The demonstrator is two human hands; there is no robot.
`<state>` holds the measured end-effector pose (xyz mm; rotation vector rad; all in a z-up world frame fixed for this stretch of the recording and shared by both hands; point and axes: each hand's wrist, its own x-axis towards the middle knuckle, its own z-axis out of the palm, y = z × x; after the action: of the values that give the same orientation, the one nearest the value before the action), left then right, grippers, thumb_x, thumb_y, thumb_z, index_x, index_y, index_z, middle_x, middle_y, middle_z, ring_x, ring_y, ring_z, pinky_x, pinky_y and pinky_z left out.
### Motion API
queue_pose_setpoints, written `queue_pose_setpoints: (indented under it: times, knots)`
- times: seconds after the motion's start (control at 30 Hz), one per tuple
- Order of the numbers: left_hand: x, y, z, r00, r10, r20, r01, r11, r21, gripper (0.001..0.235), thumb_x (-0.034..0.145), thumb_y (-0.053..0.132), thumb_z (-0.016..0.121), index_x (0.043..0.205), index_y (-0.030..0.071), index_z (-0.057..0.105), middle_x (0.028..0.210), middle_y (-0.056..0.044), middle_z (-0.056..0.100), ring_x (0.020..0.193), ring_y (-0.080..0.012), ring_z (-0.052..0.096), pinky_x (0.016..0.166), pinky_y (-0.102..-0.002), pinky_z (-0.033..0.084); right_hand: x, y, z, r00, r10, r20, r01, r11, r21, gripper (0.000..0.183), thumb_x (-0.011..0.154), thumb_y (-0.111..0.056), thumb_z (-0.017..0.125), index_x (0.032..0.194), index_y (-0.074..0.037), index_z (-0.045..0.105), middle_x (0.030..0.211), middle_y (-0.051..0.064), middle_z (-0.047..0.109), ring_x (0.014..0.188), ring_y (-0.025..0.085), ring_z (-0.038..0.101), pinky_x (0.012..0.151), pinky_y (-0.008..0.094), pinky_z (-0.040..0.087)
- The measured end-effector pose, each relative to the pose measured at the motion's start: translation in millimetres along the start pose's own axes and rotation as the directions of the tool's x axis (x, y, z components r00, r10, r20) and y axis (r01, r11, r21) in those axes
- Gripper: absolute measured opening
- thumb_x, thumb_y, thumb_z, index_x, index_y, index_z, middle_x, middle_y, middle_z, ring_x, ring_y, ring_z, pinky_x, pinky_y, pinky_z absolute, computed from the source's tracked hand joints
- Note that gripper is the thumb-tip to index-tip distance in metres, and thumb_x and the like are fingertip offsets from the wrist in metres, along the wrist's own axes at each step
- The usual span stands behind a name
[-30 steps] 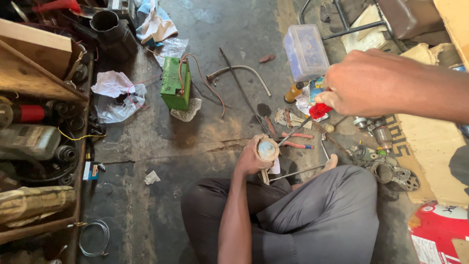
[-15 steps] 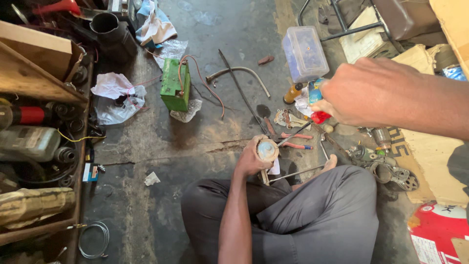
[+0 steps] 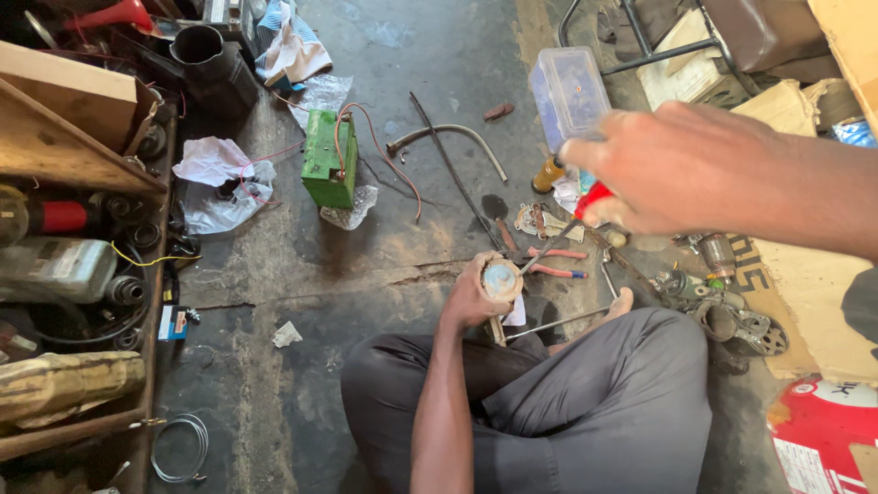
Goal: The person uses a screwdriver to loosen screws on a cylindrical electrical component, then removes the outer casing to expose the internal rotor and stator. The person rotates the rotor by hand to inspect the internal assembly.
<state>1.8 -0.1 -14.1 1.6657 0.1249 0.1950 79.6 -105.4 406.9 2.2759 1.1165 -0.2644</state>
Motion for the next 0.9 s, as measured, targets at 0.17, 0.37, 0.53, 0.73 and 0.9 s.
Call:
queue_pose_setpoints:
  times: [0.17, 0.37, 0.53, 0.73, 0.9]
  knots:
    - [1.4, 0.8, -1.1, 0.999, -0.036, 0.021, 0.035, 0.999, 0.025, 0.094, 0.05, 0.022, 0.087, 0.137, 0.006, 0.055, 0.126, -0.014, 0.066, 0.119, -0.0266, 0.066, 0.103, -0.035, 0.051, 1.5, -0.6, -11.4, 0.996, 0.072, 0.061, -0.072, 0.997, -0.013, 0.037, 0.087, -0.043, 0.071, 0.097, -0.007, 0.075, 0.086, 0.024, 0.073, 0.089, 0.045, 0.074, 0.078, 0.053, 0.062]
    - [0.8, 2.0, -1.7, 0.999, -0.046, 0.016, 0.045, 0.997, 0.054, 0.094, 0.05, 0.023, 0.087, 0.138, 0.006, 0.055, 0.126, -0.015, 0.066, 0.118, -0.0268, 0.065, 0.103, -0.035, 0.051, 3.7, 1.8, -6.6, 0.998, 0.04, 0.056, -0.037, 0.998, -0.043, 0.045, 0.086, -0.049, 0.069, 0.089, -0.005, 0.074, 0.078, 0.024, 0.071, 0.082, 0.045, 0.073, 0.073, 0.053, 0.061]
    - [1.1, 2.1, -2.0, 0.998, -0.063, 0.02, 0.063, 0.998, 0.014, 0.094, 0.05, 0.022, 0.086, 0.137, 0.006, 0.055, 0.124, -0.013, 0.068, 0.117, -0.0243, 0.067, 0.102, -0.034, 0.051, 1.0, 7.7, 1.7, 0.999, -0.005, 0.049, 0.009, 0.997, -0.08, 0.055, 0.088, -0.059, 0.064, 0.085, -0.005, 0.075, 0.071, 0.021, 0.07, 0.074, 0.043, 0.072, 0.069, 0.05, 0.06]
    - [0.7, -1.3, 0.0, 0.999, -0.029, 0.02, 0.029, 0.999, -0.03, 0.094, 0.051, 0.018, 0.088, 0.137, 0.006, 0.055, 0.125, -0.012, 0.067, 0.117, -0.0224, 0.066, 0.102, -0.033, 0.051, -3.4, 15.0, 16.8, 1.0, 0.012, 0.015, -0.011, 0.998, -0.059, 0.055, 0.088, -0.063, 0.065, 0.089, -0.01, 0.077, 0.072, 0.019, 0.07, 0.072, 0.04, 0.071, 0.069, 0.047, 0.06]
    - [0.3, -0.2, 0.1, 0.998, -0.056, 0.02, 0.056, 0.998, -0.012, 0.094, 0.051, 0.018, 0.087, 0.138, 0.006, 0.054, 0.126, -0.012, 0.065, 0.117, -0.0221, 0.065, 0.102, -0.033, 0.051, -4.3, 19.9, 15.9, 0.997, -0.048, -0.067, 0.044, 0.997, -0.071, 0.032, 0.085, -0.042, 0.069, 0.091, -0.012, 0.078, 0.073, 0.018, 0.072, 0.071, 0.039, 0.073, 0.07, 0.048, 0.06]
